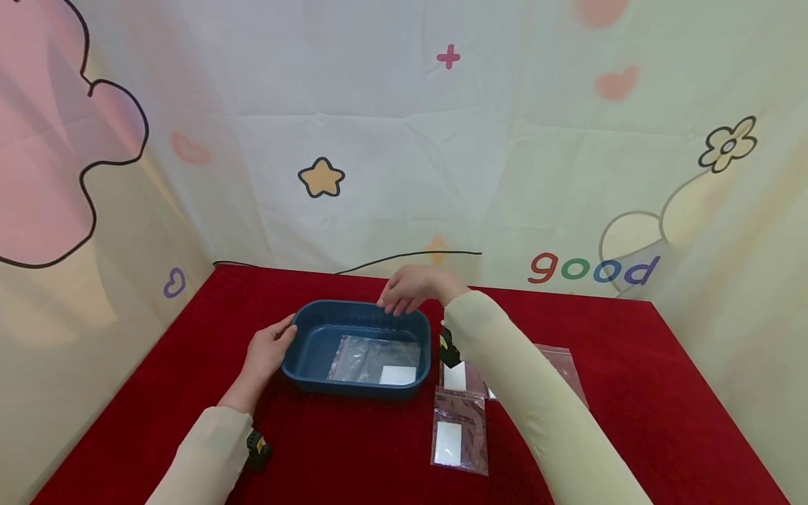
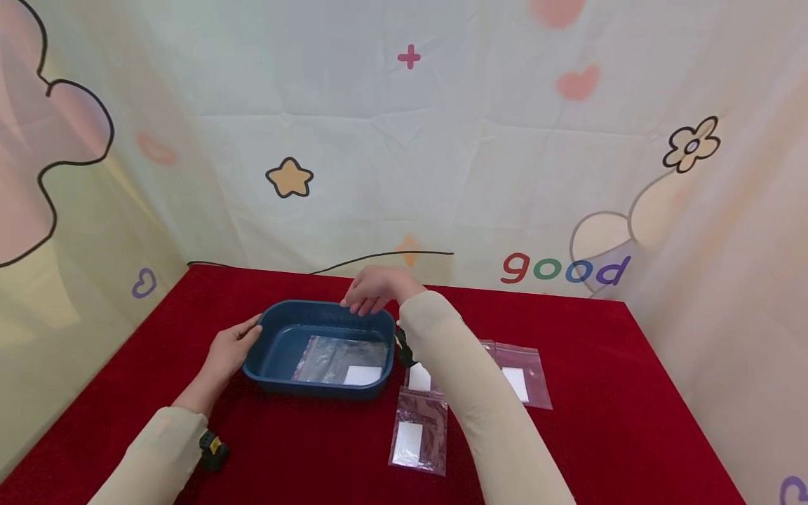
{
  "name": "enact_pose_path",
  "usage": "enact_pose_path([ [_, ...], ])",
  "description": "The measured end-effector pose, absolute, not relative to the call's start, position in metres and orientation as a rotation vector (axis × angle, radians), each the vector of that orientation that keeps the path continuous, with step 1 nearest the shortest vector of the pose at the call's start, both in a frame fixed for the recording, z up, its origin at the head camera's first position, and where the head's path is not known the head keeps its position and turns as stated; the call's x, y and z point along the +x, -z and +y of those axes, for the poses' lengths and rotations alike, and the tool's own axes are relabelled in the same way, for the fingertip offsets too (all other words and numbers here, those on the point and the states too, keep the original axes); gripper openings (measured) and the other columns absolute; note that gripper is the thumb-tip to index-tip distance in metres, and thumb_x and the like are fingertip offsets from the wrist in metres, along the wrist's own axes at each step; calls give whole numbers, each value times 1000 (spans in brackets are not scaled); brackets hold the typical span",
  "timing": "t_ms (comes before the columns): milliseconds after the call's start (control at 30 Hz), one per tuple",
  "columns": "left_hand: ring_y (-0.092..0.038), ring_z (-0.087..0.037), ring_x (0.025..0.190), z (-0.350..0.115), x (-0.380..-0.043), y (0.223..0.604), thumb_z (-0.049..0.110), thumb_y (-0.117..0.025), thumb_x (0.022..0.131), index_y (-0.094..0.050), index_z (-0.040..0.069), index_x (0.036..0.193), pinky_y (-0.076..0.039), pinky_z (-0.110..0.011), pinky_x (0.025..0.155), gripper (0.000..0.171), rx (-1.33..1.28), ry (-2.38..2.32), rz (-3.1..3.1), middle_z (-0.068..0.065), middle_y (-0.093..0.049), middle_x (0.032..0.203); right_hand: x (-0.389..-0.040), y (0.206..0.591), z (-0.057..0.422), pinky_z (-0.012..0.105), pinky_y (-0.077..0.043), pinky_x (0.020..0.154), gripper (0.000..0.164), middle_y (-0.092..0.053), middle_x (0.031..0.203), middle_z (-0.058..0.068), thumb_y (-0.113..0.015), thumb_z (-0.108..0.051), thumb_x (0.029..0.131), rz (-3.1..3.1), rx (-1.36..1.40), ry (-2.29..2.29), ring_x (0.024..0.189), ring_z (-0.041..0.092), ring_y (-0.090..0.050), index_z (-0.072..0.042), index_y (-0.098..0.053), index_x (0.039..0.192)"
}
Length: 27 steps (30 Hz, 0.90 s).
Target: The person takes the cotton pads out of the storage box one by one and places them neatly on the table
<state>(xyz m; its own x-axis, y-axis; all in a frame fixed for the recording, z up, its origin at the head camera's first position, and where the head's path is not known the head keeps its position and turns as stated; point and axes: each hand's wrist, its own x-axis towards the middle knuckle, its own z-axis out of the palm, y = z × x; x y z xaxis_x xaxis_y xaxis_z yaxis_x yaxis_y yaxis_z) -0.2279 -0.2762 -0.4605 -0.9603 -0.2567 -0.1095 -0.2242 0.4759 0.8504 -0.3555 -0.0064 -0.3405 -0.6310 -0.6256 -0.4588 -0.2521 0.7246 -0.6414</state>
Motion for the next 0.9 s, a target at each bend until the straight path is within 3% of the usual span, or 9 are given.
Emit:
enact_pose_path([
  [367,-35,-43,151,-276,-228,461,21,-45,109,-41,4,156,-40,-57,119,49,452,1540,-2670,-23,-38,162,-357,361,-21,40,-55,108,40,-72,123,14,-64,-27,101,2184,-547,726,118,28,-69,-1,-68,130],
  [900,-34,-43,152,-276,-227,459,20,-45,109,-40,4,156,-38,-58,121,50,447,1518,-2688,-23,-37,162,-354,380,-33,47,-47,117,43,-69,135,15,-58,-30,103,2169,-410,706,129,31,-64,-4,-63,138],
])
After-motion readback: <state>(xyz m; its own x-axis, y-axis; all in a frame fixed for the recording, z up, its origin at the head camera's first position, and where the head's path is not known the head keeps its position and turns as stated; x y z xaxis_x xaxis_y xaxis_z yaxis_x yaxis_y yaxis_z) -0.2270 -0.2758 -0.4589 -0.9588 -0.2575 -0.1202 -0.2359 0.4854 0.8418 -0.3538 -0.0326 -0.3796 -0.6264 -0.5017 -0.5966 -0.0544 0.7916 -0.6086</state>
